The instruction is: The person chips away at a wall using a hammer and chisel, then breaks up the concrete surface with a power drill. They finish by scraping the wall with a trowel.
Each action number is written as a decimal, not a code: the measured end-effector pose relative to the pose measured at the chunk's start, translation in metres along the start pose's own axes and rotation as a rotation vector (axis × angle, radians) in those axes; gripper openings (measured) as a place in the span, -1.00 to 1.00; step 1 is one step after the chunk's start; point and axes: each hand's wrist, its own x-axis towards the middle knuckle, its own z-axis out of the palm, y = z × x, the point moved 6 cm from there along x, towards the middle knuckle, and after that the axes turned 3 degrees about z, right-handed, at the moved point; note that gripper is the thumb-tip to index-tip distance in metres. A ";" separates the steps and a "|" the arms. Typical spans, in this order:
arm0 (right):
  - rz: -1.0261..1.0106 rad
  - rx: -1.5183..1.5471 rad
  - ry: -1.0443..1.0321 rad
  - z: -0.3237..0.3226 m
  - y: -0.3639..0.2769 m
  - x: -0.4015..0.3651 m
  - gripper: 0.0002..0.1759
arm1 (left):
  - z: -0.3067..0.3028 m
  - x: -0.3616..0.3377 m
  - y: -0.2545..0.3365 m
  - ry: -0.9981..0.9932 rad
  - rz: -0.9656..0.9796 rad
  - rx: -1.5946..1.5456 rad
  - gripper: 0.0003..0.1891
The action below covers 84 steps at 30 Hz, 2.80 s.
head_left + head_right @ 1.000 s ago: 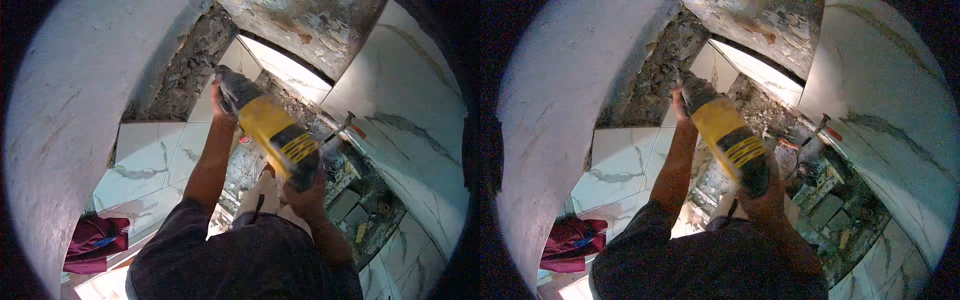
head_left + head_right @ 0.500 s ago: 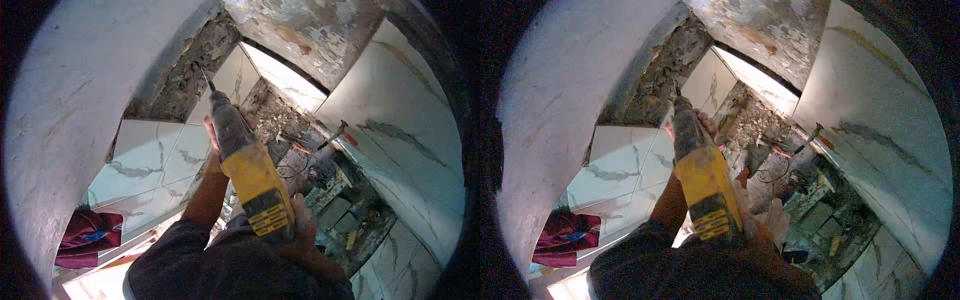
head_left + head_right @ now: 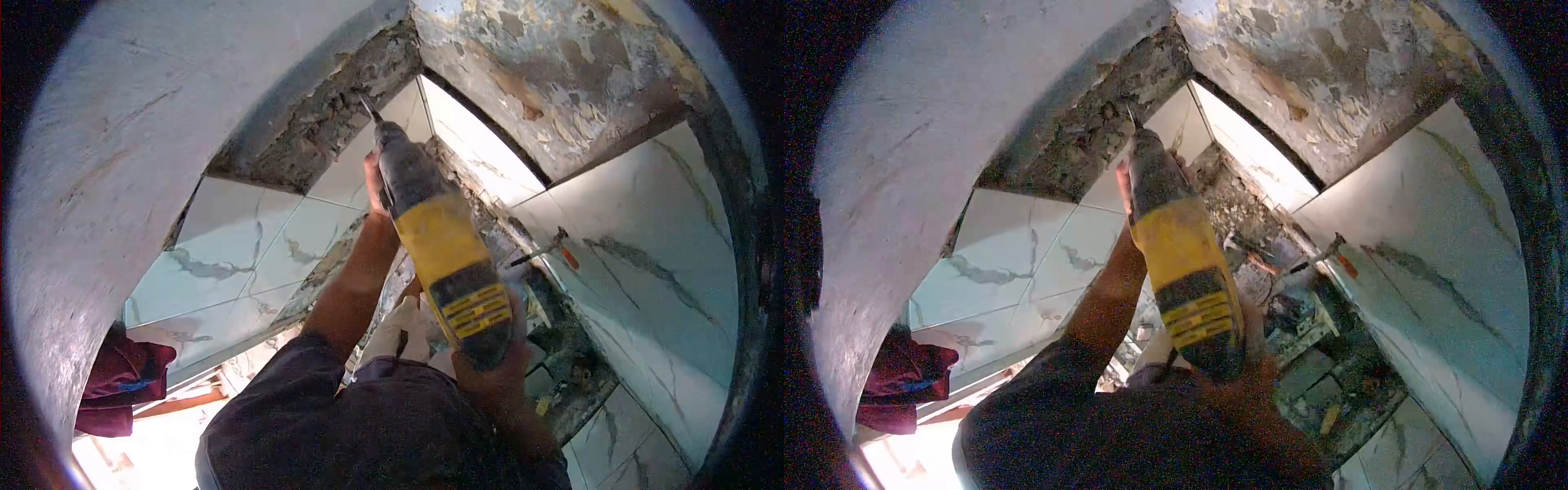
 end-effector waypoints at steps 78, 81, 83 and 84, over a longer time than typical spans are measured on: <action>0.511 1.554 0.243 0.079 0.155 -0.030 -0.64 | -0.021 -0.031 -0.007 0.879 -0.497 0.800 -0.79; 0.523 1.621 0.183 0.090 0.160 -0.032 -0.63 | -0.042 -0.028 -0.005 0.848 -0.565 0.710 -0.80; 0.563 1.664 0.178 0.083 0.171 -0.031 -0.59 | -0.042 -0.033 -0.014 0.807 -0.597 0.589 -0.77; 0.570 1.664 0.177 0.079 0.172 -0.033 -0.59 | -0.041 -0.038 -0.015 0.814 -0.598 0.589 -0.77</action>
